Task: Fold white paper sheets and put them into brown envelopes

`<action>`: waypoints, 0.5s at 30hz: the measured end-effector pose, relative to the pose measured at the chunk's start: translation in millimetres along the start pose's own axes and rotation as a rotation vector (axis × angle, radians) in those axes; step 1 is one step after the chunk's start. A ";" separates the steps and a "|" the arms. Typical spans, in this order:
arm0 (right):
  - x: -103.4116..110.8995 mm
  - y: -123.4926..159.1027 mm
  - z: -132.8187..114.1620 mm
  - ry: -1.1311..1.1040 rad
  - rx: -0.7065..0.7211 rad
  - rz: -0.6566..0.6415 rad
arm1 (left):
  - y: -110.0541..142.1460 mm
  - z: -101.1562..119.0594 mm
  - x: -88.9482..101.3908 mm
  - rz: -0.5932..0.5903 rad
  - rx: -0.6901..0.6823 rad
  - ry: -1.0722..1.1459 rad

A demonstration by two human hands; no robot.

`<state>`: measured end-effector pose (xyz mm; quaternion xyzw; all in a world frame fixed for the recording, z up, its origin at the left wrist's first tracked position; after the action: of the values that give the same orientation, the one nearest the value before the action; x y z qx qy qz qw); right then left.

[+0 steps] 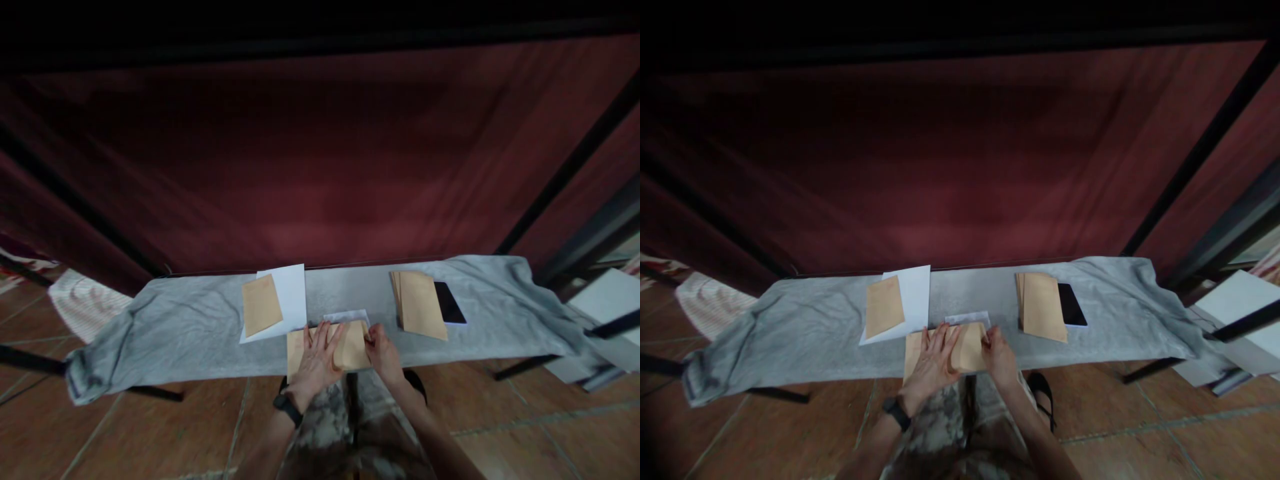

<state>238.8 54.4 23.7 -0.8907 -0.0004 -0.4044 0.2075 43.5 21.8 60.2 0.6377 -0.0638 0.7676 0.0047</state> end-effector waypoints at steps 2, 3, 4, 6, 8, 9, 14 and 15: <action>3.4 2.3 -0.6 0.072 0.028 0.011 | 0.0 2.0 -1.8 -0.004 0.008 -0.002; 4.4 2.8 -1.8 0.103 0.046 0.004 | -0.2 2.8 -2.3 -0.006 0.012 -0.001; 4.8 3.0 -3.3 0.116 0.060 -0.010 | -0.6 3.6 -2.4 -0.008 0.016 -0.001; 3.7 2.5 -6.9 0.075 0.079 -0.046 | -1.4 4.5 -2.0 -0.009 0.024 0.000; 1.9 1.2 -10.3 -0.056 0.073 -0.058 | -2.2 4.8 -1.8 -0.008 0.024 0.002; 1.3 0.1 -11.4 -0.150 0.056 -0.055 | -2.4 4.6 -1.9 -0.005 0.020 0.005; -1.9 -5.1 -16.6 -0.820 -0.108 -0.155 | -2.3 1.7 -2.8 0.032 -0.013 0.019; -2.1 -5.4 -18.2 -0.930 -0.155 -0.205 | -1.8 2.2 -2.7 0.041 -0.027 0.015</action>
<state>223.4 52.9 34.8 -0.9854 -0.1507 0.0194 0.0774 46.3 23.5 58.2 0.6302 -0.0873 0.7715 -0.0021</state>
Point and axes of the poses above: each hand's wrist, its own y-axis away from the middle knuckle, its own x-axis out of the back of the hand, z = x × y, the point moved 5 cm from there along -y, towards the middle knuckle, and after that the axes turned 15 degrees about x, right-handed, at the moved point
